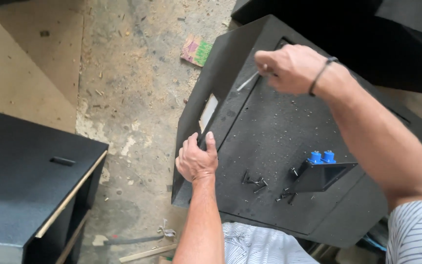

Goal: The person is using an allen key to tighten screws on a black cabinet or enclosure.

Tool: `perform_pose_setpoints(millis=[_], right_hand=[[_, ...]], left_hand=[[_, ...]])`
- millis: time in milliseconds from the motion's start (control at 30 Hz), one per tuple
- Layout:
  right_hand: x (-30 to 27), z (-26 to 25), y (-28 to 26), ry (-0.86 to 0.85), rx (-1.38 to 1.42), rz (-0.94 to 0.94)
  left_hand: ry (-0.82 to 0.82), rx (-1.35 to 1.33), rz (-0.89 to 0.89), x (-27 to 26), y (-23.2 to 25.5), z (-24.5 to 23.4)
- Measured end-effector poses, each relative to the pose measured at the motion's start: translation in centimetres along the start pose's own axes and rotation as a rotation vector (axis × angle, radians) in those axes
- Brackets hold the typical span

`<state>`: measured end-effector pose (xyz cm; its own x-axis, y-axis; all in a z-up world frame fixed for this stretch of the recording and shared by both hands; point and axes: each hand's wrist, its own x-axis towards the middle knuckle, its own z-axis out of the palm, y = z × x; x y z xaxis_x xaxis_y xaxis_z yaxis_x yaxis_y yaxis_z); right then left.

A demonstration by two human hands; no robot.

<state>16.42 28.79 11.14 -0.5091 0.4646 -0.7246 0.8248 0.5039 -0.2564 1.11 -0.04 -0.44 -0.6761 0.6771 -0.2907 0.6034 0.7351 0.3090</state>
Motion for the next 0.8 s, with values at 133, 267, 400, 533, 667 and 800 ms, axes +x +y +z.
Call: perform_pose_setpoints(millis=[133,267,400,533,667,800], right_hand=[[1.4,0.7,0.9,0.074,-0.06,0.049],[2.1,3.6,2.5,0.384,-0.394,-0.083],[3.4,8.0,3.1,0.775,-0.307,0.034],[2.8,7.2,0.2,0.811,0.573,0.298],[5.7,7.6,-0.4,1.208,1.907,0.718],[7.0,8.9,-0.7,1.322,2.164,0.644]], left_hand=[[0.012,0.005,0.031,0.0,0.1,0.0],[0.032,0.007,0.053,0.1,0.4,-0.3],[0.004,-0.015,0.016,0.2,0.2,0.1],[0.007,0.002,0.017,0.0,0.3,0.3],[0.015,0.006,0.034,-0.2,0.5,0.2],[0.012,0.008,0.007,-0.1,0.7,-0.2]])
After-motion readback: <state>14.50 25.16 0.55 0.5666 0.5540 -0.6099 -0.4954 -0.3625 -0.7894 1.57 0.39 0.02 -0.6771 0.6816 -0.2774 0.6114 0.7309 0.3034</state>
